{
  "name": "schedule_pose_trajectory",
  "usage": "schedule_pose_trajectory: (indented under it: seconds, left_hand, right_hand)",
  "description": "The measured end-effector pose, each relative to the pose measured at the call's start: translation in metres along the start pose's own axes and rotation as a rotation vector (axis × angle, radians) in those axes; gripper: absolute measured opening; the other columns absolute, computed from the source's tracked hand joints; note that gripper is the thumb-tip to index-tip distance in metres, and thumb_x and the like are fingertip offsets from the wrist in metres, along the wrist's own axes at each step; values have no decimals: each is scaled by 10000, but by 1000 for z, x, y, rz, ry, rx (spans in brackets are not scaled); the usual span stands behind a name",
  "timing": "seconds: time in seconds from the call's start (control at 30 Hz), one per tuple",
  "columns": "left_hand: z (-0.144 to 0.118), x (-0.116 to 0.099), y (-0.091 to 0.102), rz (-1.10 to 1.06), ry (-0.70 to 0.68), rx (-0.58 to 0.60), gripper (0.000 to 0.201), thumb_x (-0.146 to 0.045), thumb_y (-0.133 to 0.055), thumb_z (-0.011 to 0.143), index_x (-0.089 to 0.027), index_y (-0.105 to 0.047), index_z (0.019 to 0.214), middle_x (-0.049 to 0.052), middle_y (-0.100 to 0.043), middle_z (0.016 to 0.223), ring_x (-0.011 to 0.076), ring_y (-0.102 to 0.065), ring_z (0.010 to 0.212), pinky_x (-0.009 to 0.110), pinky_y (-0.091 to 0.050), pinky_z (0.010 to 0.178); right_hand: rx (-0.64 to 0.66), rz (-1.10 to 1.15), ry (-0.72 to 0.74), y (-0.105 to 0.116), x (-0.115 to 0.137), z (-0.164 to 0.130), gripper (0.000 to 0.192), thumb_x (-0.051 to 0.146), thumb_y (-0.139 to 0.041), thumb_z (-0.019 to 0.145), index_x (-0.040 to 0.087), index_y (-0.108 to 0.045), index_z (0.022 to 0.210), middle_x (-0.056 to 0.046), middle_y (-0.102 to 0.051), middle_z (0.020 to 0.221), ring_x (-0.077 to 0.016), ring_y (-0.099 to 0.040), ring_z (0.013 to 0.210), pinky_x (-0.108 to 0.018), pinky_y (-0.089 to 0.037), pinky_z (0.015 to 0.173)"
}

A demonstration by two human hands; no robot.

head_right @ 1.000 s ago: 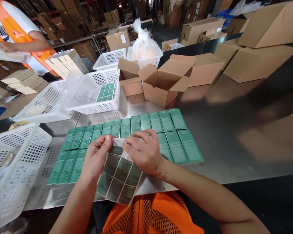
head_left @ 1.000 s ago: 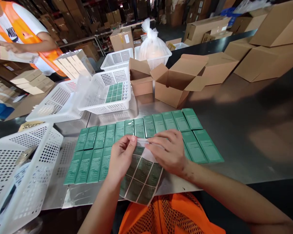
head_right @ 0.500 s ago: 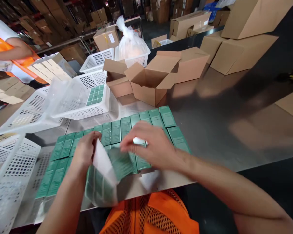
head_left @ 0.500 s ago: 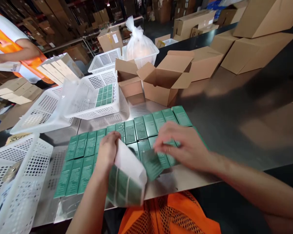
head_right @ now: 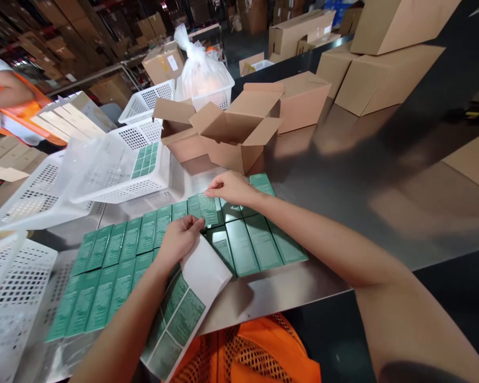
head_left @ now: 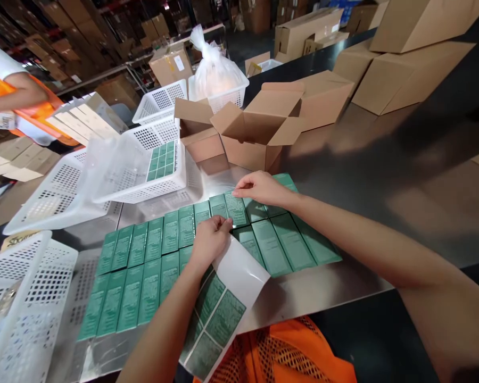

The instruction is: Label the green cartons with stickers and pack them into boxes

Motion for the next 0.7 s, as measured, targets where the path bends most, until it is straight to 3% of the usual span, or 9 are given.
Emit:
schedule_pose_trajectory:
  seconds: [0.27,0.7]
  left_hand:
    - [10,-3,-13,220,50,10,267,-331,-519,886,-196,-650,695,49,-641,648,210,-581,678,291,-300,599]
    - [15,-1,-16,308,85,84,289,-378,-486,881,-212,-637,698,63,-671,675,218,-593,687,302,-313,597]
  right_hand:
    - [-12,-172,-9,-23,-25,17,190,357,-727,792,176,-781,784,3,-693,660,-127,-571,629,-244,-325,571]
    - [-38,-215,-27,-27,-30,17,125,306,-754,803,195,-758,746,2,-711,725,-134,-594,659,-247,-363,592]
Point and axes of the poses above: each hand's wrist, its own z-axis towards the middle knuckle, its own y-axis out of the back of the hand, x = y × z, the point moved 4 cm from there along z, towards the middle knuckle
